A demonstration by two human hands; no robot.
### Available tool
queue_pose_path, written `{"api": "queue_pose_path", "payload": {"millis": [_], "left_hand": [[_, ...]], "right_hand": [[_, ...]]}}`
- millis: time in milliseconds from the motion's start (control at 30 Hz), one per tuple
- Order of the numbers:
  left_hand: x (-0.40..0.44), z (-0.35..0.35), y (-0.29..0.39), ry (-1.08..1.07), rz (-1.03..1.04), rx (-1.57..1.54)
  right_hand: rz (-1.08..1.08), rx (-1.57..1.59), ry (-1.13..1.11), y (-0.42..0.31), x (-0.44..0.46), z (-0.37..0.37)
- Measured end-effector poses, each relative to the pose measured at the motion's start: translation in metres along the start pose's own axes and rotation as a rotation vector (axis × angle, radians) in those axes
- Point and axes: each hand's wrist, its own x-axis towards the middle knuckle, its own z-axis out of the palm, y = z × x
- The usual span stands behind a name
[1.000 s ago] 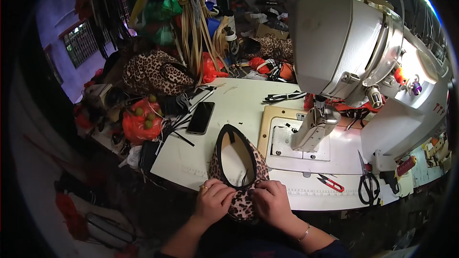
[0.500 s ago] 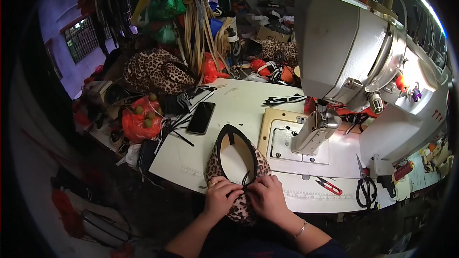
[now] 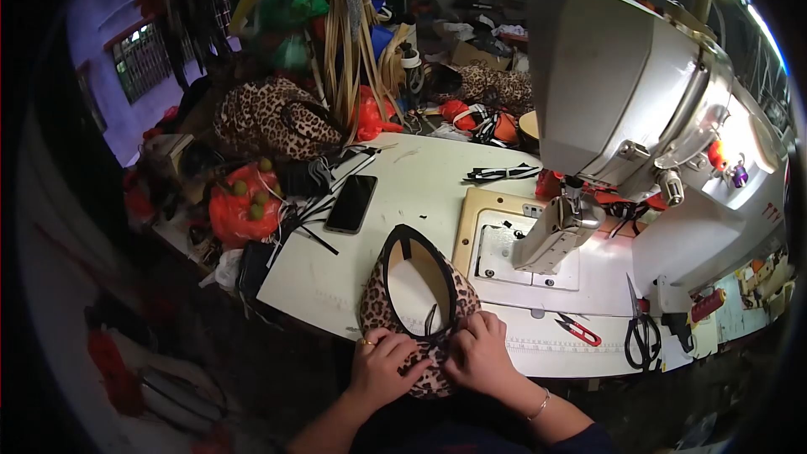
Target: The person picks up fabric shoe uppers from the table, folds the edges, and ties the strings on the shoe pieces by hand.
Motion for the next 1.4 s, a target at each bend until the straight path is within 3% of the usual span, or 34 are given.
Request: {"api": "queue_pose_path", "payload": {"millis": [433, 500, 833, 933, 1033, 1100, 1167, 1233, 1267, 1400], "left_hand": [[-0.009, 0.004, 0.010, -0.006, -0.022, 0.067], [-0.010, 0.006, 0.010, 0.021, -0.010, 0.065], [-0.022, 0.003, 0.010, 0.089, -0.151, 0.050], [-0.032, 0.005, 0.004, 0.108, -0.211, 0.006], [-0.046, 0.000, 0.004, 0.138, -0.252, -0.048], [-0.047, -0.006, 0.011, 0.118, -0.250, -0.041], [-0.045, -0.005, 0.025, -0.010, -0.267, -0.078], [-0.045, 0.003, 0.025, 0.008, -0.225, -0.057], [-0.047, 0.008, 0.023, 0.020, -0.226, -0.073], [-0.046, 0.013, 0.027, 0.051, -0.177, -0.155]], "right_hand": [[-0.013, 0.074, -0.007, -0.004, -0.019, -0.010], [-0.026, 0.090, 0.070, -0.006, -0.018, -0.008], [-0.024, 0.104, 0.052, -0.003, -0.034, -0.019], [0.002, 0.137, 0.021, 0.000, -0.035, -0.022], [0.075, 0.388, -0.122, 0.012, -0.026, -0.036], [0.251, 0.491, -0.098, 0.007, -0.011, -0.050], [0.215, 0.396, -0.066, 0.004, 0.003, -0.048], [-0.023, 0.350, -0.108, 0.004, 0.013, -0.038], [-0.041, 0.306, -0.189, 0.007, 0.015, -0.034], [-0.085, 0.318, -0.133, 0.011, 0.018, -0.020]]}}
